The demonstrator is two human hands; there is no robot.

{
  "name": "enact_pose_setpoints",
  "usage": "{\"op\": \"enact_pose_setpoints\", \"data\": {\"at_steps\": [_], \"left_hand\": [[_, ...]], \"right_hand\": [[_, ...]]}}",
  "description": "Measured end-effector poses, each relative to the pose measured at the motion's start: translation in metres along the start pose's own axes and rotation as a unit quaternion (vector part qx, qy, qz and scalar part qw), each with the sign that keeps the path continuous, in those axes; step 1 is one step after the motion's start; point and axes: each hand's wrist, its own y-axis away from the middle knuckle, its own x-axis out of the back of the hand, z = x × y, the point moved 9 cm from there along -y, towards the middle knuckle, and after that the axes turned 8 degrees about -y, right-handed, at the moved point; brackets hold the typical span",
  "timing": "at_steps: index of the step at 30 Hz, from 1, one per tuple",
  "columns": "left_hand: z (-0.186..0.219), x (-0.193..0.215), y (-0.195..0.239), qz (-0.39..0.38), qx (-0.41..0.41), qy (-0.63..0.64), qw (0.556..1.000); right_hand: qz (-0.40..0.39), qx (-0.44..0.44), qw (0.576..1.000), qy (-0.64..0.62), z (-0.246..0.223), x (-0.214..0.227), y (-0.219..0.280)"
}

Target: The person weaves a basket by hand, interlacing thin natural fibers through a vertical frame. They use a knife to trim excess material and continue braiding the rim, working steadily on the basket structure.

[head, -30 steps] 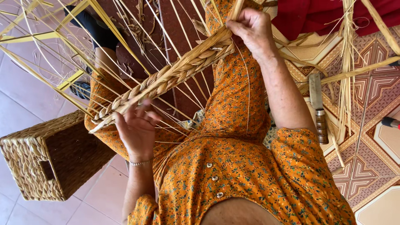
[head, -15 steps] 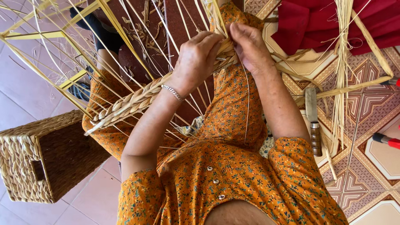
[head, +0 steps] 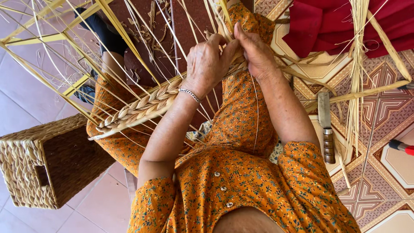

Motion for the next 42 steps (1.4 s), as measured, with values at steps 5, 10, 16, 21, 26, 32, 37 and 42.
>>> {"op": "enact_pose_setpoints", "data": {"at_steps": [5,10,16,21,26,32,37,42], "left_hand": [[-0.007,-0.003,-0.005,0.015,-0.010,0.106,0.994],[-0.042,-0.027,-0.013,-0.003,0.089,0.367,0.926],[-0.033,-0.014,0.022,0.165,-0.040,0.299,0.939],[-0.045,-0.032,0.024,0.130,0.033,0.611,0.780],[-0.037,-0.019,0.021,0.118,0.042,0.566,0.815],[-0.027,-0.006,0.021,0.070,0.043,0.561,0.824],[-0.017,-0.009,0.018,0.002,0.029,0.376,0.926],[-0.007,0.028,0.031,0.109,-0.041,0.354,0.928]], "right_hand": [[0.000,0.002,0.999,-0.041,0.001,0.001,0.000],[-0.014,0.038,0.999,-0.032,-0.005,0.000,0.007],[-0.061,0.116,0.991,-0.009,-0.029,-0.016,0.016],[-0.001,0.242,0.943,0.227,-0.063,-0.024,0.036],[0.067,0.461,0.720,0.514,-0.078,-0.053,0.062],[0.120,0.325,0.900,0.265,-0.056,-0.009,0.034],[0.040,0.232,0.969,0.075,-0.041,-0.004,0.024],[0.060,0.244,0.954,0.163,-0.046,-0.001,0.025]]}}
